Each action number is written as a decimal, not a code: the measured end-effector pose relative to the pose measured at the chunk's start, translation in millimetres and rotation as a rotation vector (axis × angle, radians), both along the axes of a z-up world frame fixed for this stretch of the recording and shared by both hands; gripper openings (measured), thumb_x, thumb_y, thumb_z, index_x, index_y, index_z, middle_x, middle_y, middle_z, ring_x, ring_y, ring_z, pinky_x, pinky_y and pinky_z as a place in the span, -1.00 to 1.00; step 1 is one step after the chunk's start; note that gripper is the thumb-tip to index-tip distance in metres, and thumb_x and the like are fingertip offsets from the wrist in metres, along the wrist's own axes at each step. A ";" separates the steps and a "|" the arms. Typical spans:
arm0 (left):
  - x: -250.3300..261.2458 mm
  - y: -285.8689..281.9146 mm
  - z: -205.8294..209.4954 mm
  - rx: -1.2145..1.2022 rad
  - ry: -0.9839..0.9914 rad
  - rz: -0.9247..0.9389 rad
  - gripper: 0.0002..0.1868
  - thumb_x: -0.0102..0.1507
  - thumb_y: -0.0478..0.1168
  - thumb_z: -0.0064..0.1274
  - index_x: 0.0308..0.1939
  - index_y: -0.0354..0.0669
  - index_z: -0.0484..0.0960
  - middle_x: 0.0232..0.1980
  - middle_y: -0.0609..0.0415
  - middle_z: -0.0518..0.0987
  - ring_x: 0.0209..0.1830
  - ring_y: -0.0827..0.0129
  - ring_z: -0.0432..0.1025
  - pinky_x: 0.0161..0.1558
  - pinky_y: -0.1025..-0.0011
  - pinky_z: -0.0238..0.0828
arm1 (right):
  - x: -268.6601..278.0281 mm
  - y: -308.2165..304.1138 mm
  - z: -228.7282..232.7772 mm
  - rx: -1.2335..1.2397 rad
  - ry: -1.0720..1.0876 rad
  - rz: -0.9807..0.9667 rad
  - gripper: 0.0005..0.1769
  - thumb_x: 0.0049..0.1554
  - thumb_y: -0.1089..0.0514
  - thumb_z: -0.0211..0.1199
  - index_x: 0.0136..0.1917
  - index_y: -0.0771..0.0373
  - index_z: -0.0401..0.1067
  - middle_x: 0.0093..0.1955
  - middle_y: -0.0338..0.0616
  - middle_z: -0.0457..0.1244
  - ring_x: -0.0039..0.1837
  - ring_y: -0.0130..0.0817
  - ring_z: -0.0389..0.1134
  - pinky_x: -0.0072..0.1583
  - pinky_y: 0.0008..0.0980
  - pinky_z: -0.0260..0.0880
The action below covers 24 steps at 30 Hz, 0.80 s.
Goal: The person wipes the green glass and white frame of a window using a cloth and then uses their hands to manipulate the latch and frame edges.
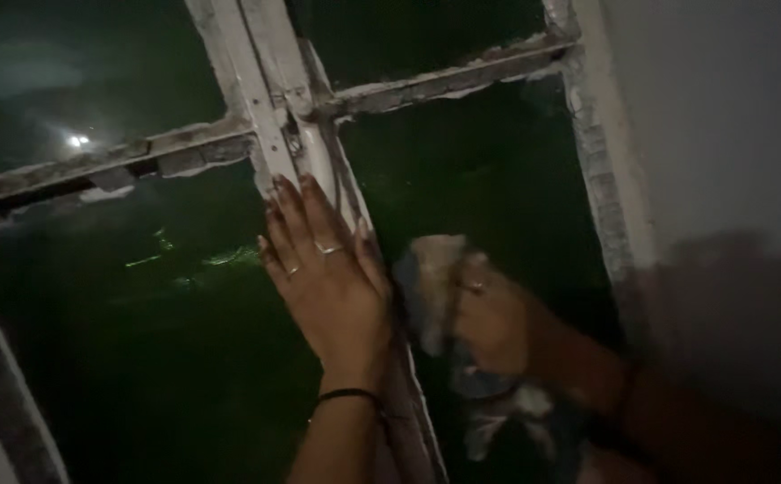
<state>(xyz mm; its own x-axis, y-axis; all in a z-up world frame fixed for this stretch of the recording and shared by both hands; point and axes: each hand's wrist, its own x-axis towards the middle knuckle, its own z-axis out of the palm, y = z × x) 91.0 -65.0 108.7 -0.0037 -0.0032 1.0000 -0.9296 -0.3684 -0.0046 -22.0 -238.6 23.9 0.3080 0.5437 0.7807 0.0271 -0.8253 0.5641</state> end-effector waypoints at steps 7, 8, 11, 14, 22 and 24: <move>-0.4 0.5 2.3 -0.004 0.009 -0.002 -0.31 0.45 -0.06 -0.17 0.61 -0.21 0.07 0.66 -0.24 0.04 0.63 -0.18 -0.01 0.55 -0.13 -0.16 | -5.4 -28.5 43.1 -0.115 -0.250 -0.152 -0.60 -0.12 0.24 0.25 0.00 0.46 0.51 0.07 0.21 0.28 0.28 0.23 0.26 0.56 0.30 0.08; -0.9 0.3 3.3 -0.001 0.017 -0.006 -0.31 0.44 -0.06 -0.17 0.61 -0.21 0.08 0.66 -0.24 0.04 0.62 -0.18 -0.01 0.55 -0.13 -0.16 | 0.6 -23.3 62.4 -0.138 -0.302 -0.165 -0.59 -0.12 0.23 0.25 0.01 0.46 0.52 0.07 0.20 0.28 0.29 0.23 0.25 0.56 0.30 0.08; -1.2 2.6 4.7 0.026 0.033 -0.002 -0.31 0.42 -0.07 -0.16 0.59 -0.24 0.08 0.64 -0.27 0.04 0.61 -0.22 -0.02 0.51 -0.13 -0.17 | 24.5 4.2 128.2 -0.169 -0.399 -0.161 -0.56 -0.12 0.22 0.26 0.03 0.49 0.53 0.08 0.20 0.28 0.30 0.22 0.25 0.58 0.31 0.08; -2.4 4.1 3.8 0.023 0.017 0.001 -0.30 0.38 -0.13 -0.18 0.60 -0.25 0.09 0.65 -0.28 0.04 0.61 -0.21 -0.01 0.52 -0.14 -0.17 | 38.5 34.0 171.5 -0.112 -0.376 -0.122 -0.66 -0.03 0.23 0.23 0.00 0.45 0.54 0.14 0.27 0.28 0.32 0.24 0.24 0.51 0.28 0.08; 2.0 1.2 3.1 0.031 0.031 -0.005 -0.29 0.42 -0.05 -0.17 0.61 -0.23 0.07 0.67 -0.22 -0.01 0.63 -0.16 -0.07 0.54 -0.16 -0.24 | -0.7 -6.7 188.5 0.052 -0.373 -0.322 -0.86 -0.06 0.30 0.22 -0.19 0.42 0.43 0.17 0.29 0.22 0.32 0.26 0.22 0.40 0.07 0.25; 1.5 0.9 3.1 0.031 0.035 -0.009 -0.28 0.42 -0.03 -0.17 0.61 -0.21 0.06 0.67 -0.21 -0.01 0.64 -0.15 -0.08 0.54 -0.16 -0.25 | -27.9 -19.3 179.1 0.094 -0.386 -0.316 -0.74 -0.02 0.33 0.20 -0.03 0.48 0.45 0.19 0.31 0.18 0.30 0.29 0.18 0.34 0.11 0.24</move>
